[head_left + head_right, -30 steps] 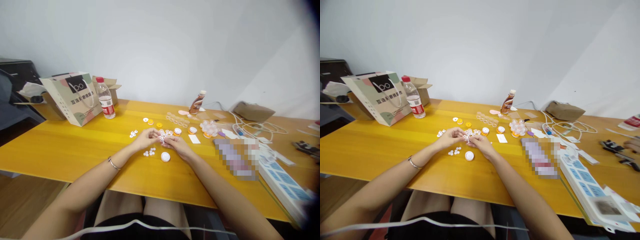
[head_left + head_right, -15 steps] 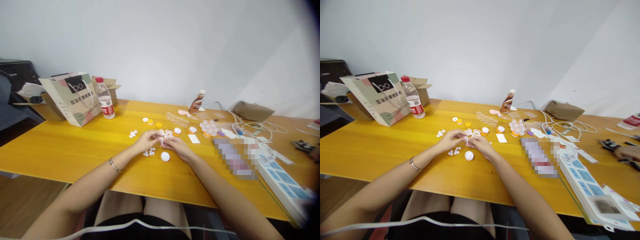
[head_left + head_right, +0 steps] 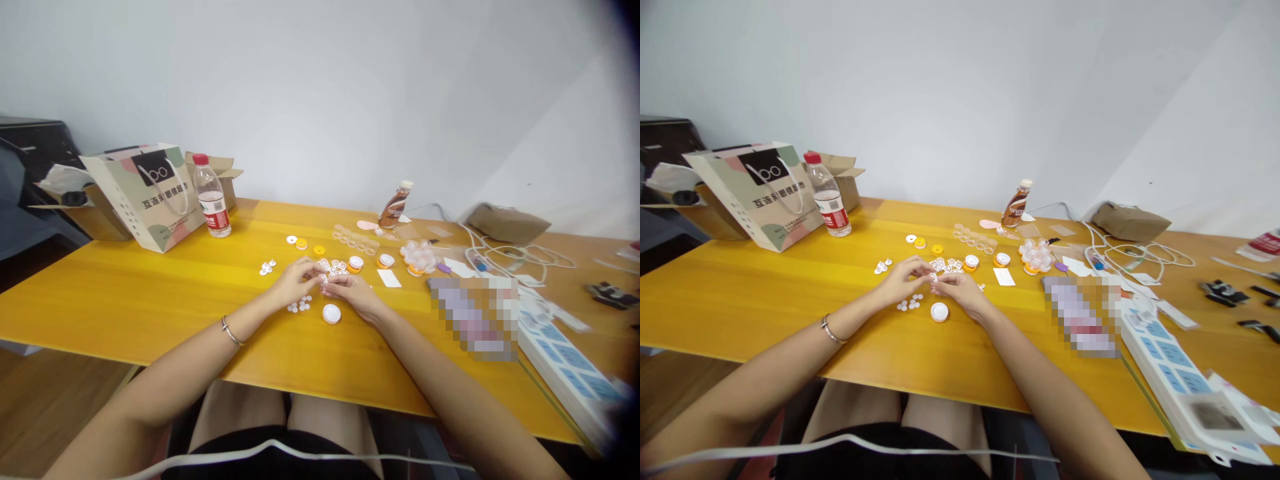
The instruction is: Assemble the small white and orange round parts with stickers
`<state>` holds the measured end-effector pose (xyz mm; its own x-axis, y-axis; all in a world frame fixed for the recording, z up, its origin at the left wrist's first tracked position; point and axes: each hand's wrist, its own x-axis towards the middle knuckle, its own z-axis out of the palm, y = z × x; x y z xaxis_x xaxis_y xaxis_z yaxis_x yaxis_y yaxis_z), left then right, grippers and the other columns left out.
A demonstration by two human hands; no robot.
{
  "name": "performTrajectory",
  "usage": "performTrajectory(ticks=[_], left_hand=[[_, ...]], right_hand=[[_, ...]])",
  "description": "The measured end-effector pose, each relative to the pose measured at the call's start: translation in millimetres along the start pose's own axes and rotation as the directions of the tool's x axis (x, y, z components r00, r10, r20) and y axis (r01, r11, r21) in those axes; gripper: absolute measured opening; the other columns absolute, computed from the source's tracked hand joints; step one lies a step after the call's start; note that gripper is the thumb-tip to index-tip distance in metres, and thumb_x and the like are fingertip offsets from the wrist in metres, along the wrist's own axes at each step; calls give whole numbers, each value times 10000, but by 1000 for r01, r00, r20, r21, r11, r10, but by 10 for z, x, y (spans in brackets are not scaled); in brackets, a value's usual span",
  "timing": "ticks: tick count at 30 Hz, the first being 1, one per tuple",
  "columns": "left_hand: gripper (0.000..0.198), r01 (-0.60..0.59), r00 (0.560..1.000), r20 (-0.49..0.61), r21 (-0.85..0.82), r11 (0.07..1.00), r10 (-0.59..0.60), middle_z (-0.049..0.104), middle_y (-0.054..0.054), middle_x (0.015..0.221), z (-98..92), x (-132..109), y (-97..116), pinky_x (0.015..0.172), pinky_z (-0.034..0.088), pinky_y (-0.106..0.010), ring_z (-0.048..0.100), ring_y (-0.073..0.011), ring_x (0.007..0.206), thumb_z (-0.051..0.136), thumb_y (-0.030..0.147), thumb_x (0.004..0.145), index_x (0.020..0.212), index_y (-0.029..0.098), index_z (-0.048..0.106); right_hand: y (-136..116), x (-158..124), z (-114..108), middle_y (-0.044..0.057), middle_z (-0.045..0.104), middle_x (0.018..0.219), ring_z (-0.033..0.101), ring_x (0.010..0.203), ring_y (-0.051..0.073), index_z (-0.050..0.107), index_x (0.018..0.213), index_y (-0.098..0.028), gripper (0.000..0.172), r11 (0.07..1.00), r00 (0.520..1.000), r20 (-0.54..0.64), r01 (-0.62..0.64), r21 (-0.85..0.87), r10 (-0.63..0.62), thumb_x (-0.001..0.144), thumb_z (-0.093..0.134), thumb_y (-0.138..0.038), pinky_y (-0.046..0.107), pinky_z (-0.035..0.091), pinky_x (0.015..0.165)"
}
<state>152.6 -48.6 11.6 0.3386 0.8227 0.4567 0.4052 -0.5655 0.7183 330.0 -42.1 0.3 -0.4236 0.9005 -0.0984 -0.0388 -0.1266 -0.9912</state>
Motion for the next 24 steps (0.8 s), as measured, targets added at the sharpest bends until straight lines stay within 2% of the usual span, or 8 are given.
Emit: performTrajectory(ticks=[6,12,14,17,19,21,24], left_hand=[[154,50,999,5,2,999,-50,586,-31,860,24,5,-30,688,463,-224,562,-98,703,561,205,758,892,150,615],[83,139,990,30,-22,990,-138,610,-16,743,57,15,-37,666,448,-227,557,-112,682,565,185,739,779,122,602],[88,115,993,27,-27,993,-114,606,-18,763,44,20,-28,668,444,-228,552,-114,696,560,179,741,793,125,606],[102,46,999,11,-88,995,-45,602,-26,819,13,30,-2,709,443,-231,554,-122,772,552,176,755,821,139,621],[107,7,1000,-6,-132,991,-7,595,-33,838,4,36,21,735,442,-235,553,-125,810,551,173,764,828,146,631],[115,-25,1000,-13,-153,988,23,586,-39,848,12,42,35,742,443,-236,553,-126,824,559,178,766,844,152,639],[178,-45,999,-27,-128,991,42,578,-47,901,33,50,11,742,446,-236,551,-124,831,568,194,770,935,166,628]], right_hand=[[-17,-17,16,13,683,751,616,710,116,697,759,-163,212,999,1000,-3,20,-27,-20,593,723,-294,299,463,831],[-33,-31,42,25,679,694,614,672,136,689,727,-143,256,994,999,-43,25,-104,-29,557,733,-330,328,474,797],[-47,-36,48,17,673,687,608,673,131,680,714,-147,246,996,999,-40,29,-85,-33,551,739,-321,313,476,787],[-79,-49,45,17,668,717,601,693,112,671,719,-156,231,999,1000,-12,19,44,-19,597,716,-348,261,471,759],[-99,-54,31,20,663,736,588,684,94,662,744,-160,236,991,1000,26,-10,130,6,635,692,-367,223,461,709],[-111,-48,7,-3,641,703,556,626,70,637,723,-167,216,985,999,49,-17,173,9,613,718,-334,194,441,641],[-113,-11,-43,-44,597,660,492,555,47,595,687,-179,243,979,999,-19,42,199,-39,536,769,-257,183,402,571]])
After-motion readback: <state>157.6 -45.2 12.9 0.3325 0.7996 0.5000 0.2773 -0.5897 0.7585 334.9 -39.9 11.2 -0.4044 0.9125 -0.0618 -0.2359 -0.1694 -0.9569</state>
